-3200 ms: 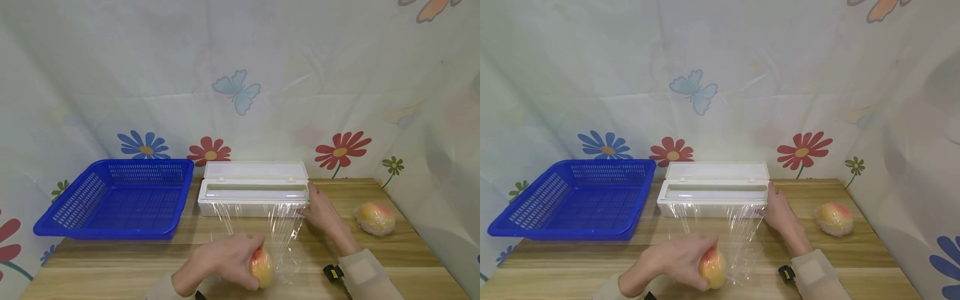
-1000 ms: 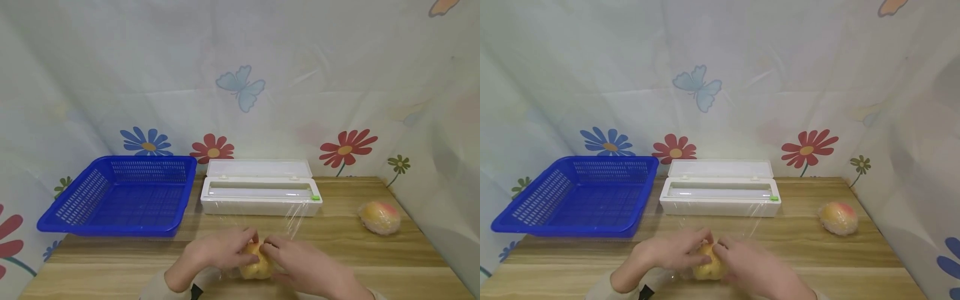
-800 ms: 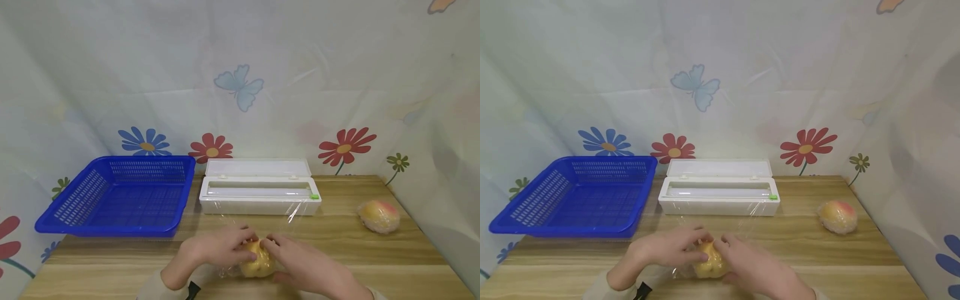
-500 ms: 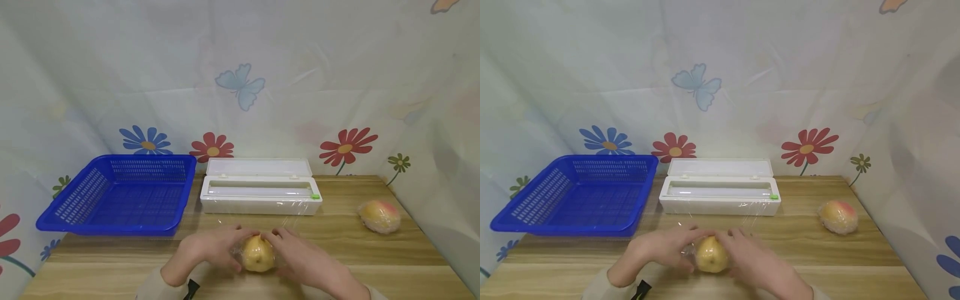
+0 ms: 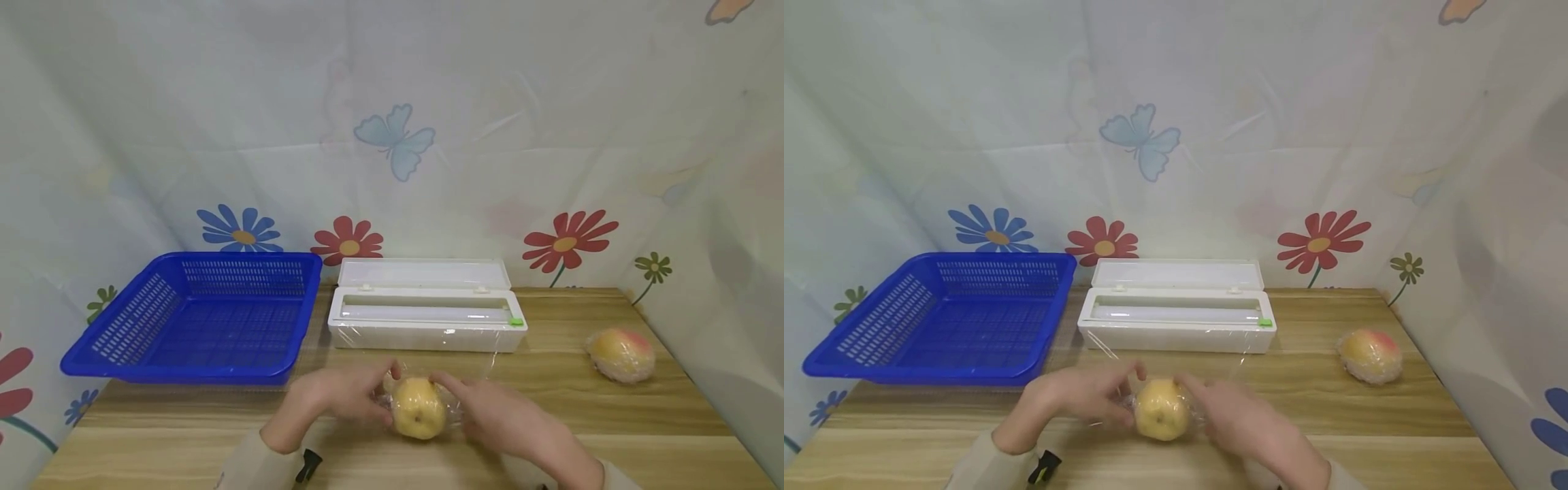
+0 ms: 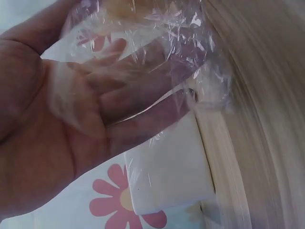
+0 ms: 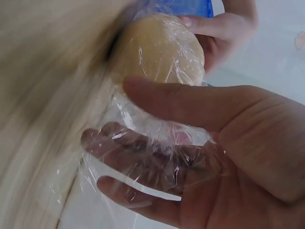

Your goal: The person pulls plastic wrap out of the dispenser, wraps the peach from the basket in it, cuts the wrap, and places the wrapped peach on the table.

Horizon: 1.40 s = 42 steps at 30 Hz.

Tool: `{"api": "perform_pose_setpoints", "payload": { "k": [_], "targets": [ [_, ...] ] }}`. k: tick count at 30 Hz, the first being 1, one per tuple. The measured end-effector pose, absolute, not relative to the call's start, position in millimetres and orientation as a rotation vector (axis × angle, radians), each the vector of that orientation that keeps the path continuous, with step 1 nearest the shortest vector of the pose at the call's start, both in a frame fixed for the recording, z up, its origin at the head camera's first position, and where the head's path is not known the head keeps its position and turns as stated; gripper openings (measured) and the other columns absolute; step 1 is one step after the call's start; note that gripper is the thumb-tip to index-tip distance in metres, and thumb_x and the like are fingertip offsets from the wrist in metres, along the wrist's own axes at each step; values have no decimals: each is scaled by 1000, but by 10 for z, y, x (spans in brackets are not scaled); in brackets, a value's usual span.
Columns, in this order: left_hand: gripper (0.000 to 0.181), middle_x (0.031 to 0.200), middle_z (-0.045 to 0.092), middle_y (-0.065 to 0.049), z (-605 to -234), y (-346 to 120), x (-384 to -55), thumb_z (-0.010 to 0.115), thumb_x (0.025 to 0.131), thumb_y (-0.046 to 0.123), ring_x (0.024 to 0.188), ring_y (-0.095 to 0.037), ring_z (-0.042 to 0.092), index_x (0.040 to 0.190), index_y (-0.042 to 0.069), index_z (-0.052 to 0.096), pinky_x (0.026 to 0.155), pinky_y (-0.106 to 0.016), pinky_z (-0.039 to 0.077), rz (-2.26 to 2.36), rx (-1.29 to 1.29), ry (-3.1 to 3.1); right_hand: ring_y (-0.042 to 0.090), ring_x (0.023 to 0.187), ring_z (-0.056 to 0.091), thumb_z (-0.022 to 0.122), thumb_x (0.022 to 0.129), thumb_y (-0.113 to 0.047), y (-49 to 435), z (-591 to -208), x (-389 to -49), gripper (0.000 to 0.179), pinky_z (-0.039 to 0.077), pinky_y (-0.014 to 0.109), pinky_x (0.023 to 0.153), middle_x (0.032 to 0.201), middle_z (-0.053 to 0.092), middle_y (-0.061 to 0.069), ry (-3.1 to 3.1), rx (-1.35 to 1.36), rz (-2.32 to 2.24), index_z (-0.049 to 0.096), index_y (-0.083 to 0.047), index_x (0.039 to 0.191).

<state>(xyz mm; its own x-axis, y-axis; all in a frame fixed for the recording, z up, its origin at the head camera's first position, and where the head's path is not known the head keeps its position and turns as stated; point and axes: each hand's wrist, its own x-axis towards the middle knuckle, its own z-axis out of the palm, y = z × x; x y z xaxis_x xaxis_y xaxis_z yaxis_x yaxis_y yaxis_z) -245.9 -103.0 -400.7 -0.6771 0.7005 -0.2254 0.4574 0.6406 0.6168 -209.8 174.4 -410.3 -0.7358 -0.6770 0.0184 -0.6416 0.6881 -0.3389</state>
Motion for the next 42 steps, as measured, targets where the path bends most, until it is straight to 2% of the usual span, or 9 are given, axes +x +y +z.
{"api": "perform_pose_setpoints", "payload": {
  "k": [6,11,14,17,20,24,28,34,42],
  "targets": [
    [28,86,57,8,-4025,-1086,-2529,82,89,27,77,-6,52,99,15,58,68,-25,47,630,1052,2488,14,88,62,81,77,2,1814,-4089,-2149,81,56,37,71,108,67,4,2778,-1158,-528,49,-18,148],
    [24,84,59,10,-4005,-1132,-2561,79,91,32,77,-5,54,96,17,62,69,-26,48,665,1019,2460,18,101,64,79,82,-1,1861,-4104,-2210,74,56,43,83,118,69,7,2760,-1188,-534,50,-15,149],
    [24,83,61,10,-4007,-1162,-2570,77,93,35,75,-5,56,100,18,62,67,-26,49,667,981,2443,10,84,60,78,86,-3,1895,-4119,-2249,75,55,36,73,101,69,0,2707,-1148,-559,46,-17,153],
    [29,84,63,10,-4006,-1190,-2568,79,90,37,75,-4,58,103,17,63,68,-26,50,665,930,2436,4,65,50,78,87,-2,1934,-4133,-2275,79,49,28,60,75,57,-8,2653,-1093,-600,42,-13,156],
    [34,86,66,9,-3998,-1207,-2563,85,84,34,78,-4,60,103,14,64,73,-27,51,687,894,2424,4,59,47,78,86,-2,1961,-4143,-2288,78,46,26,55,68,50,-11,2621,-1010,-626,42,-10,154],
    [30,86,66,9,-3987,-1216,-2567,87,82,29,78,-5,61,99,15,66,73,-27,52,679,895,2422,4,65,52,78,85,-6,1980,-4145,-2308,45,48,28,59,76,57,-12,2628,-963,-598,60,-10,127],
    [20,86,65,13,-3975,-1224,-2582,82,88,30,77,-5,60,97,23,66,69,-27,51,651,922,2450,5,70,51,79,87,-12,2019,-4139,-2347,23,47,29,60,79,56,-13,2618,-990,-577,62,-14,103],
    [14,77,63,11,-4007,-1247,-2631,74,96,27,65,-6,57,103,25,62,59,-27,48,714,946,2466,6,76,53,79,90,-18,2083,-4141,-2429,26,49,31,66,85,58,-10,2606,-1013,-625,62,-14,108],
    [6,80,61,11,-4031,-1256,-2697,65,102,20,69,-4,52,100,18,69,64,-25,48,679,1138,2530,13,85,60,83,85,-16,2074,-4114,-2516,51,53,35,72,98,65,-1,2669,-946,-731,58,-3,127]
  ]
}}
